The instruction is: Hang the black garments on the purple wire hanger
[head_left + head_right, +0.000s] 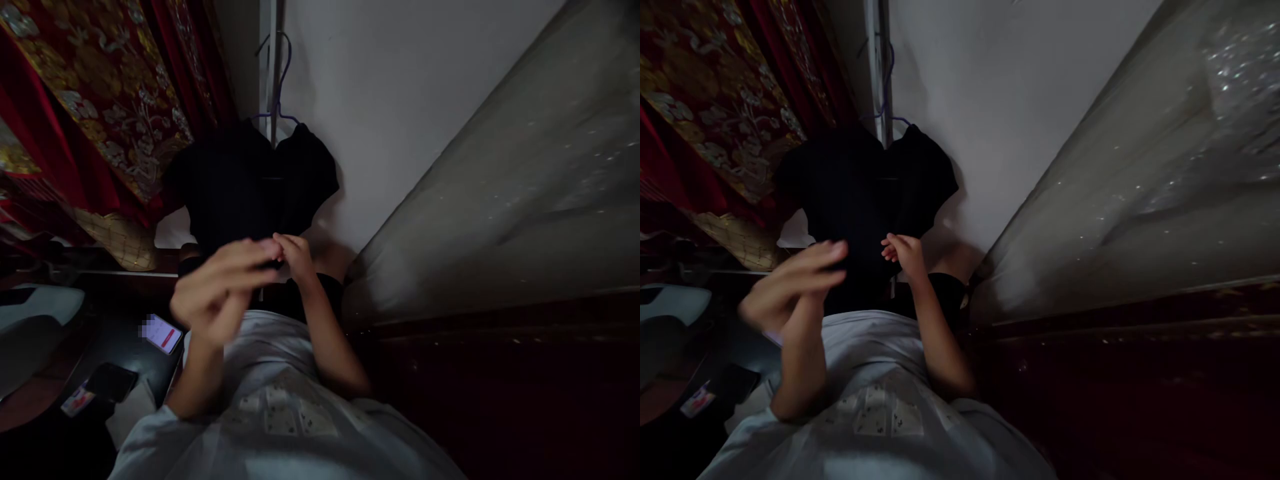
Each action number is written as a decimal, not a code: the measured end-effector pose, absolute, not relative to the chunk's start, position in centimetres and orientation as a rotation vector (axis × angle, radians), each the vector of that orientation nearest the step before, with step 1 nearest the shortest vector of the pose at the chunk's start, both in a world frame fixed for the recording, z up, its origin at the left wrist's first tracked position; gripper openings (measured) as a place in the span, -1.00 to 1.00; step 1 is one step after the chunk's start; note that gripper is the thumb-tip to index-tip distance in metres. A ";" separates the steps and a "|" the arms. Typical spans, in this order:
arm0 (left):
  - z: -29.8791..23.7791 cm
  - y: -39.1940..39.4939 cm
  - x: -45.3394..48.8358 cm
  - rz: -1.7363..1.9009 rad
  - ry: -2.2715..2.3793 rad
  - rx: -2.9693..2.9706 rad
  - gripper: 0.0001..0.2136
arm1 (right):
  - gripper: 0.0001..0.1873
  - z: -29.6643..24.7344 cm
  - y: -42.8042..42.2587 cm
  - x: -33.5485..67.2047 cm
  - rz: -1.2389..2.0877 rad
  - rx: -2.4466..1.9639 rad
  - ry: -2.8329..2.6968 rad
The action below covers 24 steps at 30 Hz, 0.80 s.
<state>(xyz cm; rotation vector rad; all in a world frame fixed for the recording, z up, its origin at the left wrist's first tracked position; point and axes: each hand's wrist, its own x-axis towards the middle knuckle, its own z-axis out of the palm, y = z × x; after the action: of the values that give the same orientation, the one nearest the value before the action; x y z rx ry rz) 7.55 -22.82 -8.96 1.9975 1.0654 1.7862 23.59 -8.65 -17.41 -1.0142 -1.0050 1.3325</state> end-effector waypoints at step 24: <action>-19.4 -7.5 11.1 1.125 1.312 2.000 -0.87 | -0.66 -3.1 -0.6 22.1 1.048 -0.849 -1.219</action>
<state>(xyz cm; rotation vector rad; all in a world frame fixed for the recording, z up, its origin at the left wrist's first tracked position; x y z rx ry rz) 11.14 -7.53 -19.39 1.9998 1.3120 1.1247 22.14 -0.59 -3.10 -0.8486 -1.2194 1.0482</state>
